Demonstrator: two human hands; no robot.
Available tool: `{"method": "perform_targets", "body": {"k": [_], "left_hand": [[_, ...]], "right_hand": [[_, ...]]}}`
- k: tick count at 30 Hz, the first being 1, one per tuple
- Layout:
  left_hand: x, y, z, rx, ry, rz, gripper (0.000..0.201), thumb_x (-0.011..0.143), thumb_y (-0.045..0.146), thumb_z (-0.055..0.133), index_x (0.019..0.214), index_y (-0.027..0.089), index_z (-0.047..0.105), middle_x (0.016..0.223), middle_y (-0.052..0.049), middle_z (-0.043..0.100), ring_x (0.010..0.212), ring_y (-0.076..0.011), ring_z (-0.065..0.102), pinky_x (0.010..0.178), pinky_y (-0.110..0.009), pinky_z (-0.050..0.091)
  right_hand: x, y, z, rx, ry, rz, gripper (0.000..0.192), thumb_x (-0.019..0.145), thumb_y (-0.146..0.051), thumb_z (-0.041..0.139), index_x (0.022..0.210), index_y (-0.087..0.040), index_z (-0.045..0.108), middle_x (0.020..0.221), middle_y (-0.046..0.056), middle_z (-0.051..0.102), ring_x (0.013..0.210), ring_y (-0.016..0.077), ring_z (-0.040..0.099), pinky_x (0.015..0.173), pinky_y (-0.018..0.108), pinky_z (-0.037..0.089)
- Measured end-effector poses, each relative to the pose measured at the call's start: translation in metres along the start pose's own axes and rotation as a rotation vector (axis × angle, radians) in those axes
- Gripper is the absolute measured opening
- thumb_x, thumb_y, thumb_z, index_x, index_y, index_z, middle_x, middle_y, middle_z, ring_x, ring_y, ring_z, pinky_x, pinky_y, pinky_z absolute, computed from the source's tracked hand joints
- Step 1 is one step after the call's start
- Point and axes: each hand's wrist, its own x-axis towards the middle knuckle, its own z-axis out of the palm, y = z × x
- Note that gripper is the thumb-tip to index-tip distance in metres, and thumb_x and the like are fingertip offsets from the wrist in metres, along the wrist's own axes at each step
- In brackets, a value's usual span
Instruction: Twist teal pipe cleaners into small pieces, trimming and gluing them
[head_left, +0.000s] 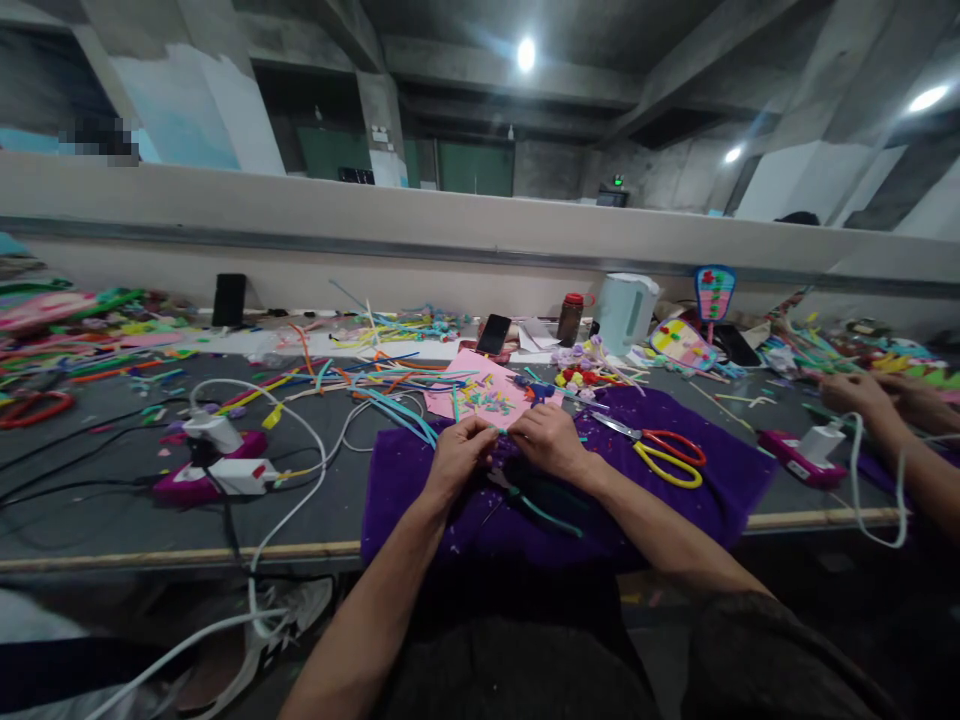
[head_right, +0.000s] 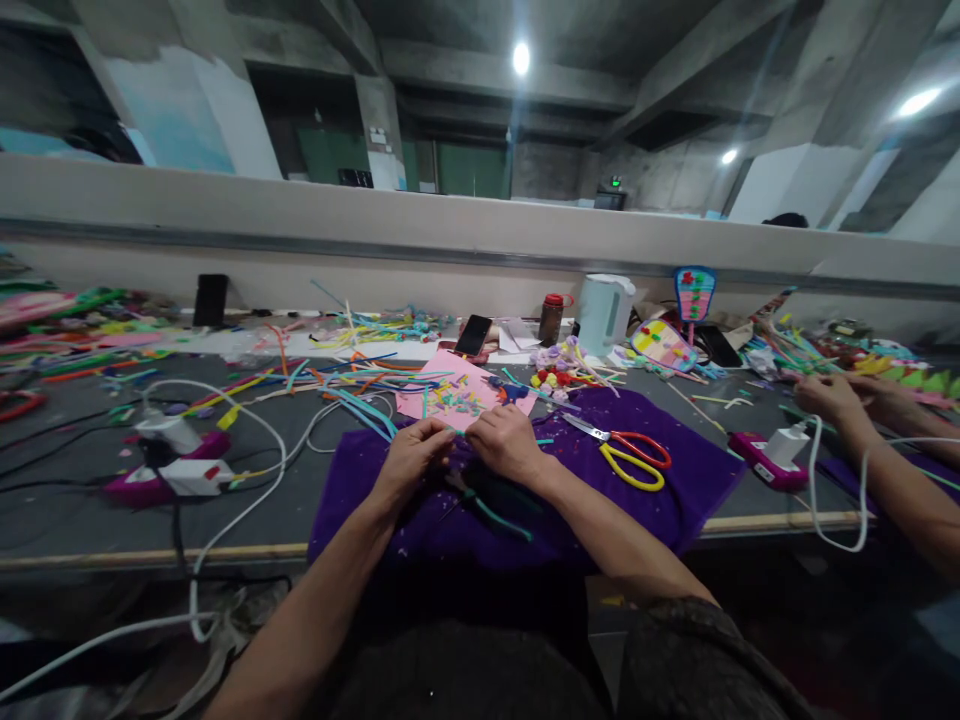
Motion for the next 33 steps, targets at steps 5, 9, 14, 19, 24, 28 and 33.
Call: {"method": "perform_targets", "body": {"k": [5, 9, 14, 19, 24, 28, 33], "left_hand": [[0.0010, -0.0006, 0.0013, 0.084, 0.036, 0.050, 0.032, 0.062, 0.038, 0.063, 0.083, 0.014, 0.064, 0.071, -0.002, 0.062, 0.062, -0.0132, 0.054, 0.057, -0.022, 0.041], [-0.0010, -0.0003, 0.0003, 0.151, -0.078, 0.017, 0.026, 0.064, 0.038, 0.061, 0.070, 0.014, 0.064, 0.062, -0.001, 0.061, 0.057, -0.0124, 0.052, 0.054, -0.022, 0.039], [-0.0037, 0.0026, 0.0007, 0.161, -0.117, 0.002, 0.020, 0.065, 0.033, 0.059, 0.070, 0.014, 0.062, 0.060, 0.001, 0.058, 0.053, -0.0107, 0.050, 0.050, -0.020, 0.037], [-0.0041, 0.0052, 0.0019, 0.142, -0.119, 0.023, 0.016, 0.066, 0.030, 0.057, 0.069, 0.015, 0.061, 0.058, 0.002, 0.057, 0.051, -0.0103, 0.050, 0.050, -0.020, 0.037], [-0.0049, 0.0045, 0.0019, 0.293, -0.119, 0.060, 0.017, 0.066, 0.027, 0.055, 0.073, 0.016, 0.066, 0.063, 0.000, 0.063, 0.057, -0.0124, 0.054, 0.054, -0.021, 0.039], [-0.0059, 0.0052, 0.0031, 0.358, -0.072, 0.129, 0.017, 0.065, 0.025, 0.055, 0.075, 0.018, 0.067, 0.067, 0.001, 0.064, 0.062, -0.0125, 0.055, 0.057, -0.021, 0.039], [-0.0039, 0.0083, 0.0010, 0.116, -0.050, 0.040, 0.015, 0.065, 0.030, 0.060, 0.066, 0.015, 0.062, 0.059, 0.002, 0.058, 0.053, -0.0093, 0.049, 0.050, -0.019, 0.035]], "right_hand": [[-0.0009, -0.0002, -0.0022, -0.075, -0.039, -0.083, 0.021, 0.086, -0.024, 0.043, 0.078, -0.019, 0.062, 0.069, 0.004, 0.061, 0.069, 0.0149, 0.046, 0.064, 0.030, 0.026], [-0.0025, -0.0010, -0.0018, -0.065, -0.047, -0.108, 0.021, 0.086, -0.024, 0.043, 0.077, -0.019, 0.061, 0.069, 0.004, 0.060, 0.069, 0.0147, 0.046, 0.064, 0.030, 0.027], [-0.0020, 0.0001, -0.0019, 0.033, -0.032, -0.069, 0.018, 0.085, -0.026, 0.047, 0.078, -0.018, 0.061, 0.071, 0.004, 0.062, 0.071, 0.0145, 0.049, 0.065, 0.029, 0.029], [-0.0006, 0.0042, -0.0043, 0.232, -0.037, -0.012, 0.009, 0.083, -0.023, 0.052, 0.083, -0.019, 0.060, 0.078, 0.003, 0.064, 0.075, 0.0140, 0.054, 0.066, 0.027, 0.034], [-0.0019, 0.0061, -0.0058, 0.248, -0.066, -0.052, 0.010, 0.083, -0.022, 0.051, 0.083, -0.019, 0.061, 0.077, 0.003, 0.064, 0.075, 0.0151, 0.054, 0.066, 0.028, 0.036], [-0.0020, 0.0032, -0.0047, 0.293, 0.023, 0.007, 0.015, 0.082, -0.025, 0.053, 0.094, -0.019, 0.059, 0.080, 0.004, 0.065, 0.076, 0.0154, 0.056, 0.068, 0.028, 0.039], [0.0002, -0.0021, -0.0077, 0.293, 0.144, 0.115, 0.045, 0.080, -0.028, 0.054, 0.122, -0.018, 0.041, 0.085, 0.004, 0.065, 0.079, 0.0160, 0.057, 0.074, 0.030, 0.042]]}}
